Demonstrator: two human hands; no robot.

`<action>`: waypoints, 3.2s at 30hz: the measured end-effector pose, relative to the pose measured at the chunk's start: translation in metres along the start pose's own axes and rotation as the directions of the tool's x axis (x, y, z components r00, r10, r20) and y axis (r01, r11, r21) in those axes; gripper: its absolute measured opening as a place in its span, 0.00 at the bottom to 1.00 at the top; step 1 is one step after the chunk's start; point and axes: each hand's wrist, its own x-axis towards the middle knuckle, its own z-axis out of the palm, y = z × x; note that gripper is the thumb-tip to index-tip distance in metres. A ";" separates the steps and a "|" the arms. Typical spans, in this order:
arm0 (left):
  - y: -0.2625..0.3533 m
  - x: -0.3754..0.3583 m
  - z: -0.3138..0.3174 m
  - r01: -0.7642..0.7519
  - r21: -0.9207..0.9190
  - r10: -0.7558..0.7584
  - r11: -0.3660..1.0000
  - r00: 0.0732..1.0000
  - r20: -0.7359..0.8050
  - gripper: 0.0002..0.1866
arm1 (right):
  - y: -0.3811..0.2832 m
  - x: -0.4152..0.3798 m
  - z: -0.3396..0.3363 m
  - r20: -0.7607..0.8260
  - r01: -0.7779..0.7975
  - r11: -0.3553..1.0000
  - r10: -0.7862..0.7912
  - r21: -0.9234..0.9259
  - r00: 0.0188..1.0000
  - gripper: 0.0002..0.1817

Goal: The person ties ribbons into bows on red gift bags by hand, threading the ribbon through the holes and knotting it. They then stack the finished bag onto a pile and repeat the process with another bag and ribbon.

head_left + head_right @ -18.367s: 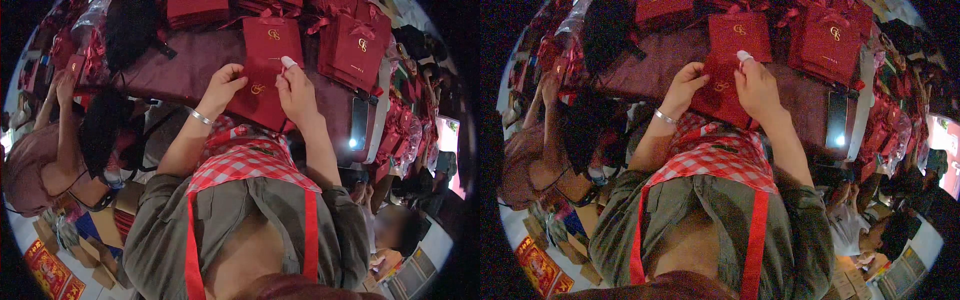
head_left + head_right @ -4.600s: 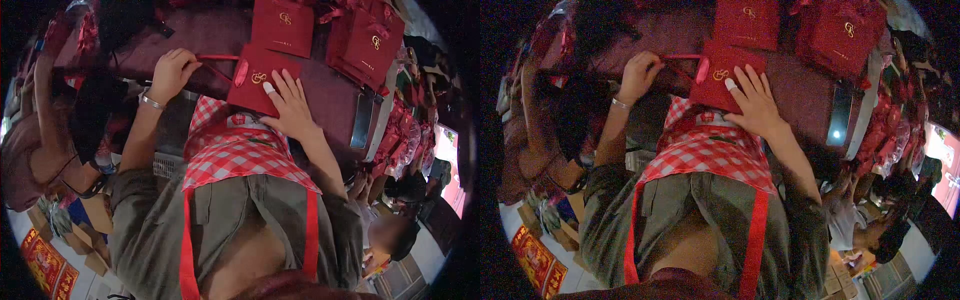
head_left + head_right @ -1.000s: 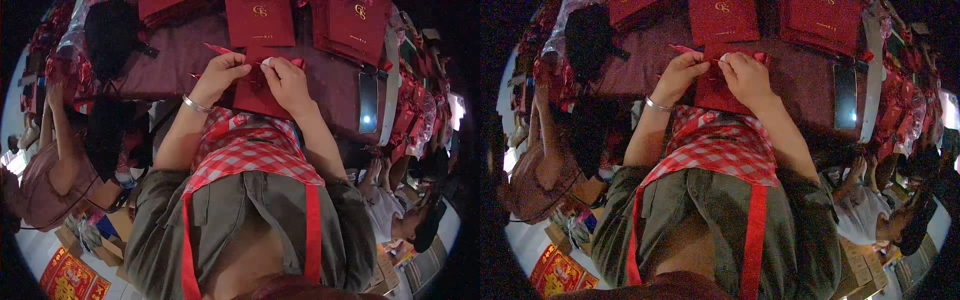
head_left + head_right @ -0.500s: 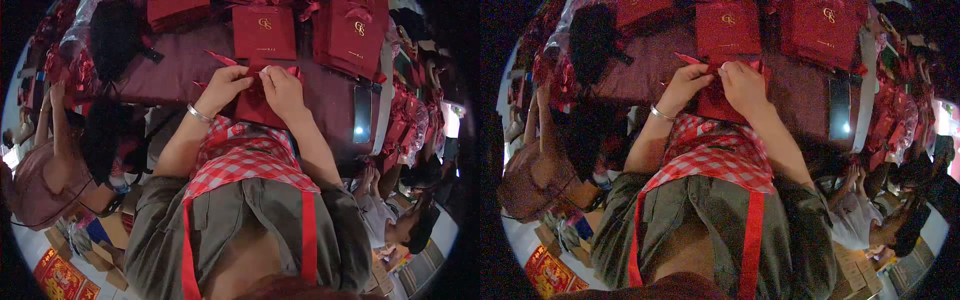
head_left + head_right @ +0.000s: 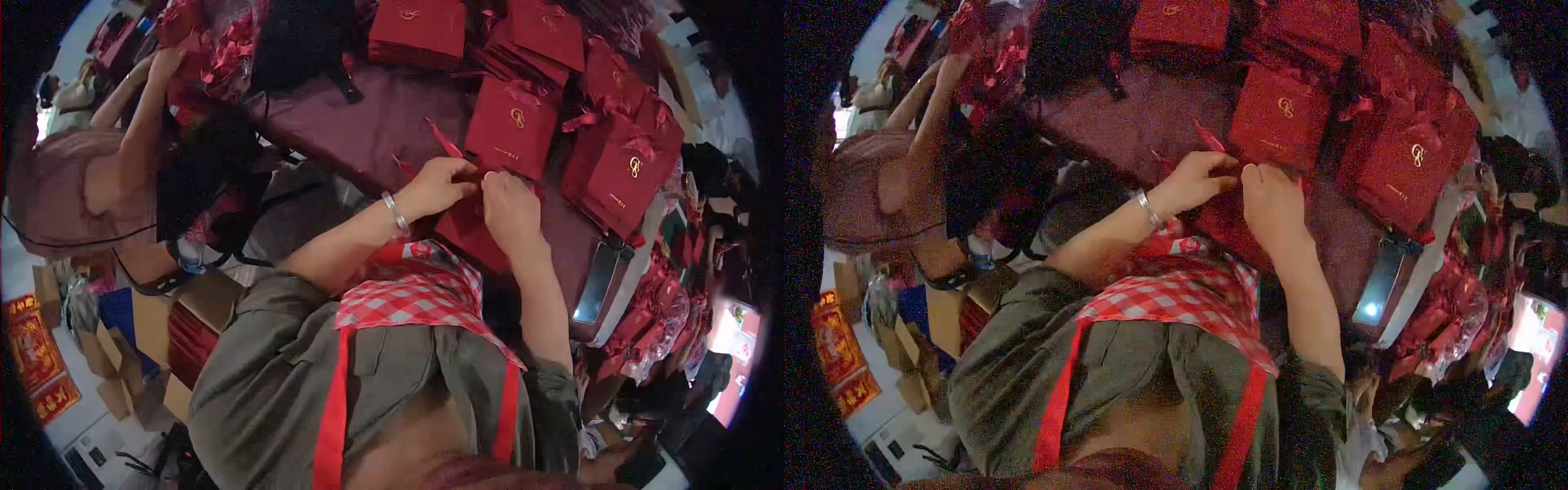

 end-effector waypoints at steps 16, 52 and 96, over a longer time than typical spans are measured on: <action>0.000 -0.003 0.008 -0.038 -0.038 0.036 0.999 0.999 -0.039 0.15 | 0.003 -0.008 0.022 -0.186 -0.006 0.996 0.022 0.088 0.982 0.08; 0.008 0.014 -0.056 -0.480 0.595 0.358 0.644 0.877 0.320 0.09 | 0.006 -0.023 0.042 -0.397 -0.061 0.996 0.084 0.069 0.914 0.14; -0.003 0.028 -0.084 -0.303 0.786 0.358 0.539 0.927 0.112 0.06 | 0.020 -0.048 0.005 -0.347 -0.158 0.887 0.327 0.435 0.879 0.11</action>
